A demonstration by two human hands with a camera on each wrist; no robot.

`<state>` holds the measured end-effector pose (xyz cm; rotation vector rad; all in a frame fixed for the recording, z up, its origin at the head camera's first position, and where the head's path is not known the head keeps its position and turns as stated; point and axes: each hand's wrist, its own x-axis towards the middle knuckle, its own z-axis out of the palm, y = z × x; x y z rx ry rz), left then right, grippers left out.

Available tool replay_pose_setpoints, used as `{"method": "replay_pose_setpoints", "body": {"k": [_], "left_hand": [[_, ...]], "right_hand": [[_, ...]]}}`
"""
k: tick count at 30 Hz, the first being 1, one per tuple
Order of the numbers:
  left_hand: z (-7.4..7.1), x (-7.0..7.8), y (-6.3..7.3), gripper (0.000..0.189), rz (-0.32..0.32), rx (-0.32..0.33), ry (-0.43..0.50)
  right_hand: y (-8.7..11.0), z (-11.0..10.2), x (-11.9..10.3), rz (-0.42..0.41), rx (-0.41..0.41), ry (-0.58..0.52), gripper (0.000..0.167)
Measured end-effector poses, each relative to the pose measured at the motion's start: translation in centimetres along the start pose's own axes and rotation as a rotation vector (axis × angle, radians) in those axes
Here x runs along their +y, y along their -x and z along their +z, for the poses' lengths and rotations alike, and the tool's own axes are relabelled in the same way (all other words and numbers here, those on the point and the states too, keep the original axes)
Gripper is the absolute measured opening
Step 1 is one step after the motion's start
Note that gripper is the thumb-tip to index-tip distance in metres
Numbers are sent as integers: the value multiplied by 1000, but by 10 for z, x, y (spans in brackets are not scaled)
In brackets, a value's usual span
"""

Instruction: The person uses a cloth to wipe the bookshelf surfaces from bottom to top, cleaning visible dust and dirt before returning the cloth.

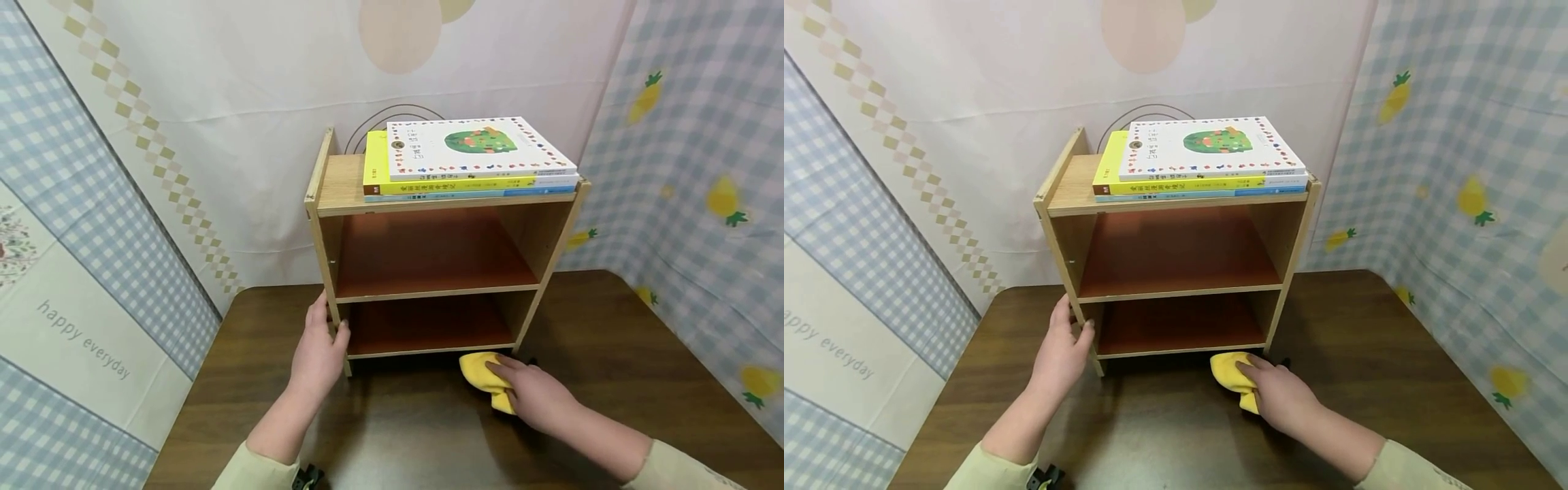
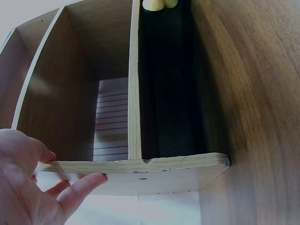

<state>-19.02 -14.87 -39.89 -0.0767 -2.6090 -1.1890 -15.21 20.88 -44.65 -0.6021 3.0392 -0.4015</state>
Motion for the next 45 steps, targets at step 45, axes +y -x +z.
{"method": "replay_pose_setpoints", "body": {"k": [45], "left_hand": [[3, 1, 0, 65, -16, 25, -5]], "right_hand": [[-23, 19, -41, -71, 20, -78, 49]]}}
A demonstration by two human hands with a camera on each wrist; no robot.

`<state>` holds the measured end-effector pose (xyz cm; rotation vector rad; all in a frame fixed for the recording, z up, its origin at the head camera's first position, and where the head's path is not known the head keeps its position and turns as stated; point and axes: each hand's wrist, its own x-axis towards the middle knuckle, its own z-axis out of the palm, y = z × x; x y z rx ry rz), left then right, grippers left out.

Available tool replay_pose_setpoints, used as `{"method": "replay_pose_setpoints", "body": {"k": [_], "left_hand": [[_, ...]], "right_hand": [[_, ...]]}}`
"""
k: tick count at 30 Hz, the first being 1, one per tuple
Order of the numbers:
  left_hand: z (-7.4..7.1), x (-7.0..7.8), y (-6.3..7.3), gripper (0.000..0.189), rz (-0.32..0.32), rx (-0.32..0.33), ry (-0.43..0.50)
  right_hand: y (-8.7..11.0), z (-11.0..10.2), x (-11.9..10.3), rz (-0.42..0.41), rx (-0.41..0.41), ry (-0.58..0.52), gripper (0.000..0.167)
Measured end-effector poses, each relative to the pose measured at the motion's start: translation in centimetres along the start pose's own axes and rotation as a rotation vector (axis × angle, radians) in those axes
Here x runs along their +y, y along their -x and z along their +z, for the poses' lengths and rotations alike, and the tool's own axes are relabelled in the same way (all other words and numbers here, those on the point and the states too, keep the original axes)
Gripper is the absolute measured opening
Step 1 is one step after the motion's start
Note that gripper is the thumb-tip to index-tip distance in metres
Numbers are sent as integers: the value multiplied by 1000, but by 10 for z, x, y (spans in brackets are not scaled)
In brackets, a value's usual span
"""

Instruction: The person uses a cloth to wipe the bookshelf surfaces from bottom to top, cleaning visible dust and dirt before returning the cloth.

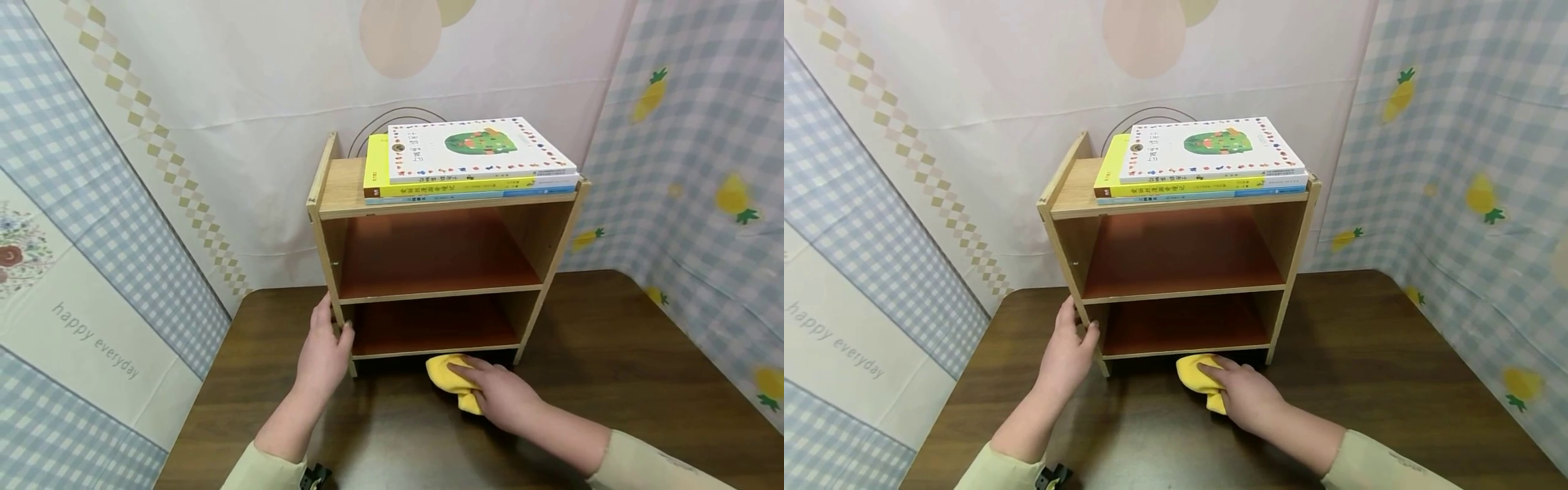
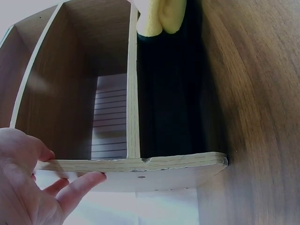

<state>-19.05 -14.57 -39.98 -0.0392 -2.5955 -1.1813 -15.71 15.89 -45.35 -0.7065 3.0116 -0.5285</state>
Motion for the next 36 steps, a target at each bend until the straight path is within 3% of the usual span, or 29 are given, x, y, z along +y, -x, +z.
{"method": "replay_pose_setpoints", "body": {"k": [36], "left_hand": [[1, 1, 0, 65, 2, 13, -4]], "right_hand": [[-41, 33, -47, -88, 12, -32, 51]]}}
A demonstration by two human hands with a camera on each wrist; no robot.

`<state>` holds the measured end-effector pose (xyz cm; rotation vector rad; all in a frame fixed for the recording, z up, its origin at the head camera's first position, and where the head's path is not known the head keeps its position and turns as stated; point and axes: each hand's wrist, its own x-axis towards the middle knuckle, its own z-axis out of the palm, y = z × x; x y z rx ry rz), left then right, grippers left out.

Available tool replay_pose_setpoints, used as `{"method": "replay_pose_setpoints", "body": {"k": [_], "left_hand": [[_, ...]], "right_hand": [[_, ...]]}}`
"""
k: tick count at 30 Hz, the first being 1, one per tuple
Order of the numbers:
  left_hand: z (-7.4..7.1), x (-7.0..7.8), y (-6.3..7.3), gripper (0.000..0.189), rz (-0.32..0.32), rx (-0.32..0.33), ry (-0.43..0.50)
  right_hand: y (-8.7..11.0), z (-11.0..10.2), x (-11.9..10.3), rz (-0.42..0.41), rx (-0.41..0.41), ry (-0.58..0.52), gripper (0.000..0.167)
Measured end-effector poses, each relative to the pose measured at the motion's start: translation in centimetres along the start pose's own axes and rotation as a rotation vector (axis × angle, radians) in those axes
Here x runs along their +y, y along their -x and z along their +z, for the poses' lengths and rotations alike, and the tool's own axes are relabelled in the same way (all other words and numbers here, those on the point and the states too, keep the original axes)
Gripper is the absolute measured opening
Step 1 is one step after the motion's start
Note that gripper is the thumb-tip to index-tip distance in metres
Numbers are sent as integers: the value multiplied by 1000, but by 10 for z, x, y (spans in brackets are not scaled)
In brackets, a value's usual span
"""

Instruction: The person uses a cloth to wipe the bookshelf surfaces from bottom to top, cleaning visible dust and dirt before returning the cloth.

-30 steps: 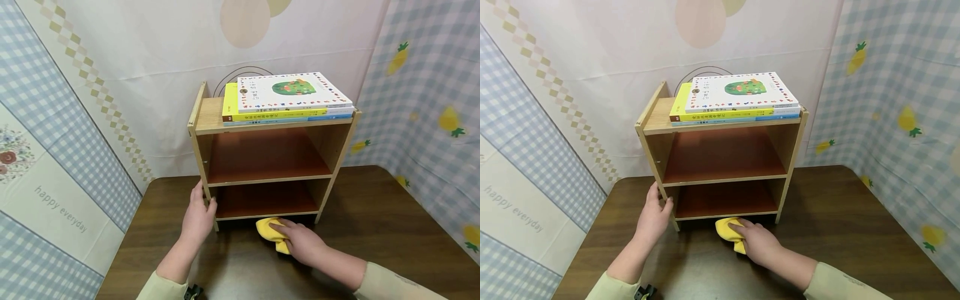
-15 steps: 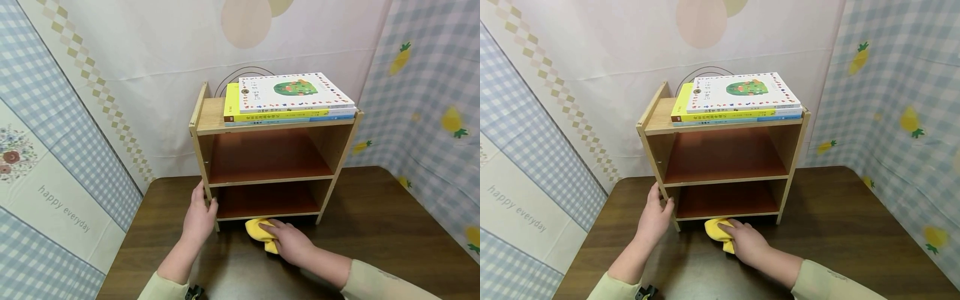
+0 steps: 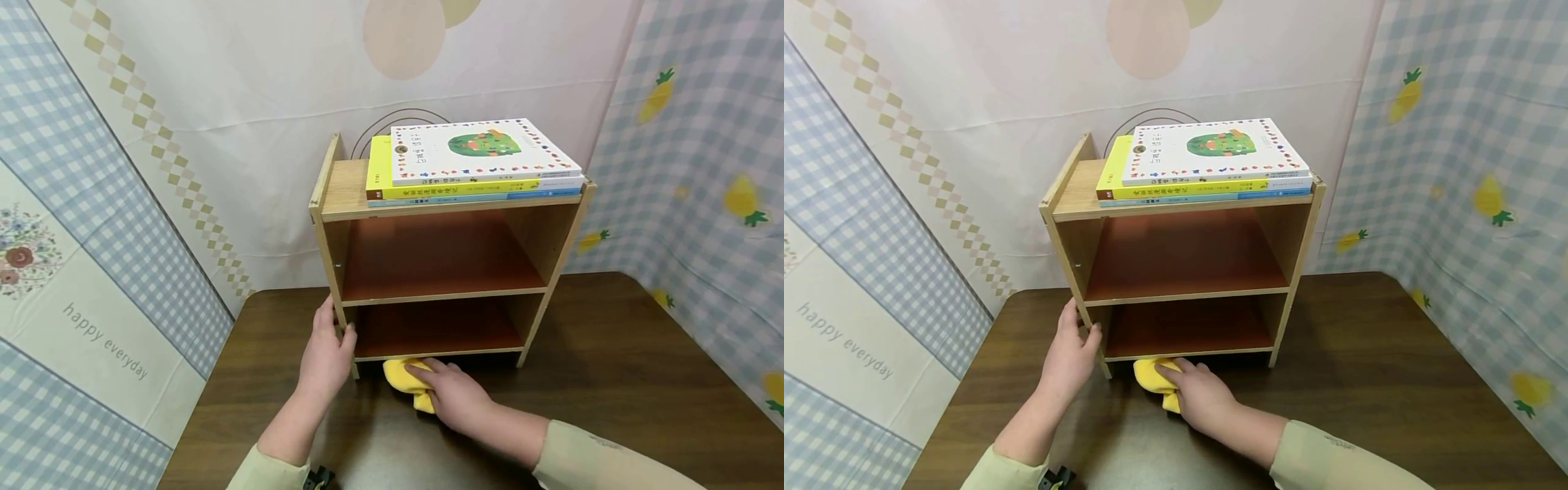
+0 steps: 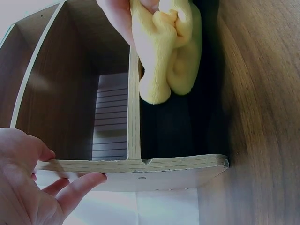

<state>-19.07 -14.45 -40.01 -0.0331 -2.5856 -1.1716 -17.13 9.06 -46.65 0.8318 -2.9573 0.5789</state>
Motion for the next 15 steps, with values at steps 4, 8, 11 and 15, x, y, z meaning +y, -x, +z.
{"method": "replay_pose_setpoints", "body": {"k": [4, 8, 11, 15], "left_hand": [[1, -1, 0, 65, 5, 4, -3], [1, -1, 1, 65, 11, 8, -4], [1, -1, 1, 65, 16, 8, -3], [1, -2, 0, 65, 24, 9, -5]], "right_hand": [[-5, 5, -4, -9, 7, 15, 51], [-9, 11, -8, -15, 13, 8, 52], [-13, 15, -10, -15, 15, -3, 53], [-17, 20, -14, -13, 17, -24, 53]]}}
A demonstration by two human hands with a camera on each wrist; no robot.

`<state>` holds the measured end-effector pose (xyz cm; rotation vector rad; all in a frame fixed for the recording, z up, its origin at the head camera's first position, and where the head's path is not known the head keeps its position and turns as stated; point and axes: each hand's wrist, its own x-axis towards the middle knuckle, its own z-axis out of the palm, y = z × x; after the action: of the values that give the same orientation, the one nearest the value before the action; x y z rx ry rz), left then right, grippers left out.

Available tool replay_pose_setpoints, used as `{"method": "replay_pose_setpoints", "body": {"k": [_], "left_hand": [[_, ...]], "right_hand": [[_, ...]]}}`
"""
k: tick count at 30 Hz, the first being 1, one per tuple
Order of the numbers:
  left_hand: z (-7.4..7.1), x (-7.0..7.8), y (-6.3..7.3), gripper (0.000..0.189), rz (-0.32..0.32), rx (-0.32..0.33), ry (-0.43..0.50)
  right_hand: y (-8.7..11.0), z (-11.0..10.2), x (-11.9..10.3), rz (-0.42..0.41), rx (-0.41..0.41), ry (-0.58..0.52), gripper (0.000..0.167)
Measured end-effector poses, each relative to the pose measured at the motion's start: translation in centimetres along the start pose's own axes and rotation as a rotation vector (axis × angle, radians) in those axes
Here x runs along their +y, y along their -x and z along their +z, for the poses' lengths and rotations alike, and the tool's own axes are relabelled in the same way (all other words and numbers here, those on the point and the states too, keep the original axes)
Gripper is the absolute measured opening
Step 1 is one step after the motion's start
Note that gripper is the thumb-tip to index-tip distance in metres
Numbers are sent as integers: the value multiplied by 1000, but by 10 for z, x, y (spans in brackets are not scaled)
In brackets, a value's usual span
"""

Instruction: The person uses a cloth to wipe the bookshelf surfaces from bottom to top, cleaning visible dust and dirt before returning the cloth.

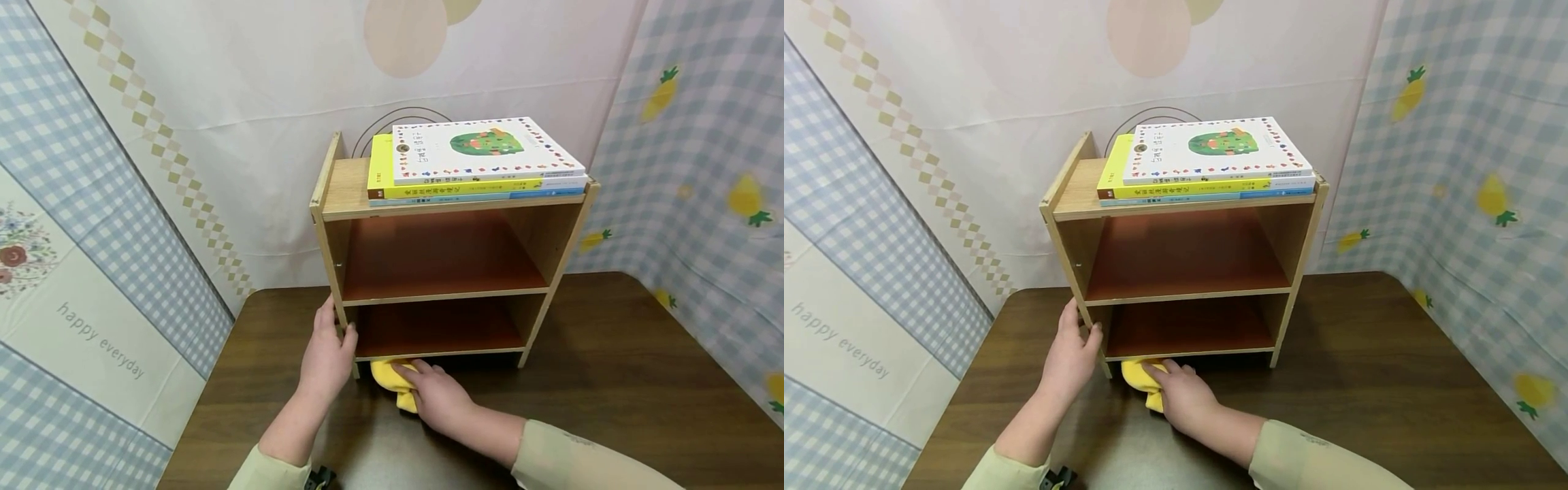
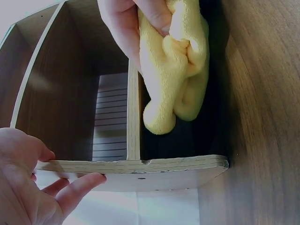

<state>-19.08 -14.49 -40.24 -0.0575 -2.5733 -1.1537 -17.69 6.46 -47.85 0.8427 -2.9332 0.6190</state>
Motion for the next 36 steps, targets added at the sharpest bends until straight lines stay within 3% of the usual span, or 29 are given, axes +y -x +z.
{"method": "replay_pose_setpoints", "body": {"k": [16, 28, 36], "left_hand": [[-1, -1, 0, 63, 17, 4, 1], [1, 1, -1, 64, 35, 16, 4], [0, 1, -1, 64, 21, 9, -1]], "right_hand": [[-15, 13, -14, -33, -38, 13, 62], [-27, 20, -16, -102, -22, 73, 51], [-33, 19, -22, -95, -80, 110, 52]]}}
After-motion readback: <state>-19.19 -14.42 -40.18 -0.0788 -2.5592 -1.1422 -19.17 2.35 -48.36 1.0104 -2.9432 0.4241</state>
